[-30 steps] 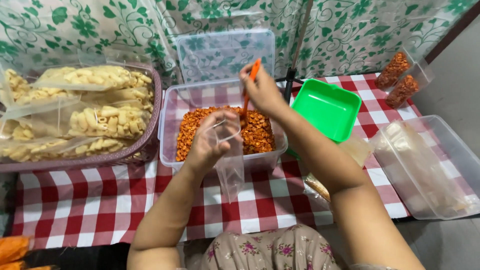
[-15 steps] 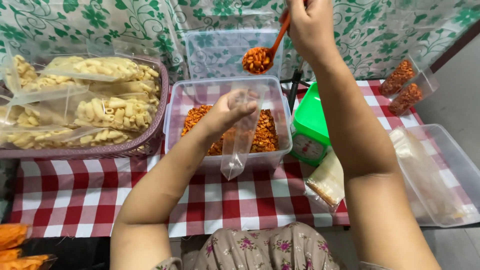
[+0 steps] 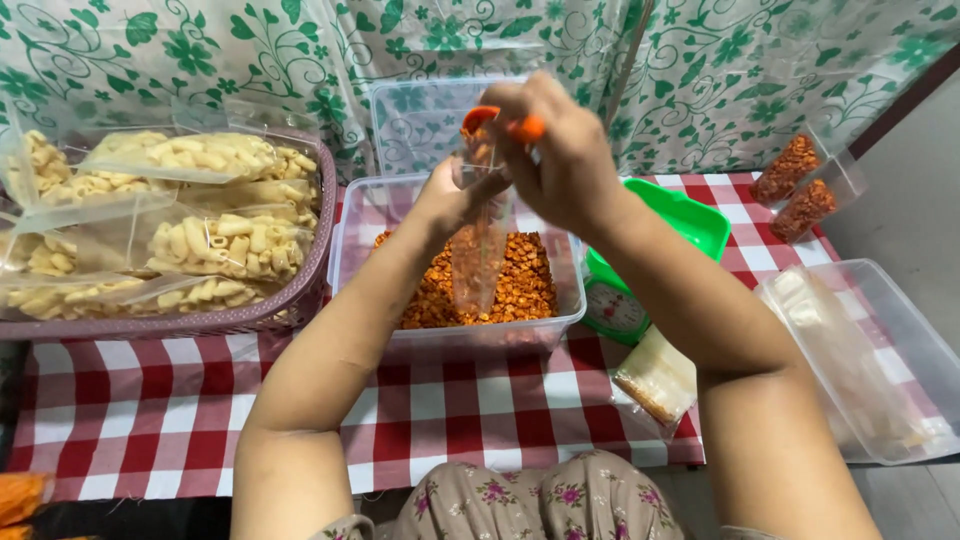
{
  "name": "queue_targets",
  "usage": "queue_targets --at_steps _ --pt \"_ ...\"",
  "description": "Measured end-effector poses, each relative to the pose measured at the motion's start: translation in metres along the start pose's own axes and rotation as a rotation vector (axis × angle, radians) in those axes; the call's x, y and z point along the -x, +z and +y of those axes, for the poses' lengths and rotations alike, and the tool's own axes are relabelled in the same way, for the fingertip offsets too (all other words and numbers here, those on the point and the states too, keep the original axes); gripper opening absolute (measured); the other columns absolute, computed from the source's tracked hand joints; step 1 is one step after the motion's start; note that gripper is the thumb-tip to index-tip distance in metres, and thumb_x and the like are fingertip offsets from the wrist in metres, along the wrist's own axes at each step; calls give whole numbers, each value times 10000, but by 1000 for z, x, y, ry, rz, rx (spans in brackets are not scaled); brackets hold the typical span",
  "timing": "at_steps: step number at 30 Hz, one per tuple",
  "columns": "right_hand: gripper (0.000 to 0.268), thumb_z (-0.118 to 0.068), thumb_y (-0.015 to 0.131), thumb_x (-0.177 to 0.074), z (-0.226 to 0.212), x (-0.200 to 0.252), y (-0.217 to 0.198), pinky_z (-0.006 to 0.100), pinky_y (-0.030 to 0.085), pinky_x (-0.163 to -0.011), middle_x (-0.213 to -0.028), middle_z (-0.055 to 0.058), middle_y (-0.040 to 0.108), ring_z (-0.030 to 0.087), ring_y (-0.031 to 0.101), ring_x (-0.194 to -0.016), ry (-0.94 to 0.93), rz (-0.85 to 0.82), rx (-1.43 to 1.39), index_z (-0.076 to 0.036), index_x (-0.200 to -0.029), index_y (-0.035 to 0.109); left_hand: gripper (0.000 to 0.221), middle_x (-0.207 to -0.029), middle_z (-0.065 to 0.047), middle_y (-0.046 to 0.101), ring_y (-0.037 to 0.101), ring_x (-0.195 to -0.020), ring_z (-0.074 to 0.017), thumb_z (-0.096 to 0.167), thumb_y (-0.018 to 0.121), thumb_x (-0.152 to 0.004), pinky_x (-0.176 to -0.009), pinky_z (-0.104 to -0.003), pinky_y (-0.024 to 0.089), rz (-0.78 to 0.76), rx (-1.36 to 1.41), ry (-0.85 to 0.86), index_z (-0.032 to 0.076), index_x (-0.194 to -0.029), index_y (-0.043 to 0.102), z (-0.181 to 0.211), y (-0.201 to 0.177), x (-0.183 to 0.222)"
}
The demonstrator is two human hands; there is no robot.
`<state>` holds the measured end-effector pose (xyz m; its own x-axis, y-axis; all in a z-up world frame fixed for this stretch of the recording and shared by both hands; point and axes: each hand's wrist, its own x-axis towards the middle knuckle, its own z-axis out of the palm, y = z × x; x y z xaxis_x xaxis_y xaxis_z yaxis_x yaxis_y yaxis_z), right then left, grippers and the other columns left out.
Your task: Packaging small orange snacks into plastic bags using a cup and spoon for measurement and transfer, then weighing them on a scale.
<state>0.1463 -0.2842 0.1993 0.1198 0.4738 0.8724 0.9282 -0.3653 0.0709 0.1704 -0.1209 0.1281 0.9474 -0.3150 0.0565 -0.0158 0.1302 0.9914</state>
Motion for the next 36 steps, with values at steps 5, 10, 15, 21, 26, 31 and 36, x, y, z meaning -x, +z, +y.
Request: queue_targets --at_steps 5,10,15,21,26,31,36 --pt "216 -63 609 -1007 -1 34 31 445 565 -665 -928 157 606 336 642 -724 -143 50 45 -69 -1199 709 528 -996 -118 694 674 -952 -224 283 899 -796 -877 -390 595 72 -1 292 72 -1202 636 -74 -37 -34" --pt "165 -64 644 -1011 -15 30 26 418 559 -732 -1044 141 630 296 647 -792 -257 59 104 -134 -1120 746 454 -947 -73 644 637 -915 -161 54 785 -863 -812 -251 572 106 -14 362 106 -1266 582 -52 -35 -18" --pt "281 -12 679 -984 -19 26 24 440 586 -868 -1210 164 628 346 660 -1013 -20 231 -147 -123 -1225 771 562 -959 -149 678 693 -887 -205 157 880 -875 -801 -284 610 153 84 559 115 -1313 531 -20 -39 26" --pt "350 -245 433 -1114 -20 55 59 518 522 -911 -1118 223 595 420 629 -1034 548 81 -283 -15 -1266 649 652 -1017 -65 611 632 -1039 -213 196 870 -905 -979 -382 546 297 -4 571 158 -1368 413 -12 -75 60" --pt "218 -102 596 -947 -12 82 97 586 543 -848 -1075 290 636 516 670 -994 711 -494 -293 2 -1099 711 752 -993 -66 624 626 -1018 -208 145 911 -835 -984 -383 517 367 -131 534 107 -1395 410 -41 -86 89" --pt "261 -74 638 -916 11 103 150 492 630 -718 -1116 225 626 427 745 -878 599 -730 -56 -23 -1149 745 812 -1001 -92 614 618 -963 -223 210 906 -819 -780 -323 611 382 -194 393 112 -1430 380 -61 -92 104" --pt "191 -74 612 -907 30 159 210 501 623 -586 -1048 167 606 345 726 -732 361 -891 215 -9 -1020 753 891 -1007 -125 640 622 -999 -291 239 956 -730 -903 -475 566 411 -242 344 70 -1417 415 -75 -90 108"
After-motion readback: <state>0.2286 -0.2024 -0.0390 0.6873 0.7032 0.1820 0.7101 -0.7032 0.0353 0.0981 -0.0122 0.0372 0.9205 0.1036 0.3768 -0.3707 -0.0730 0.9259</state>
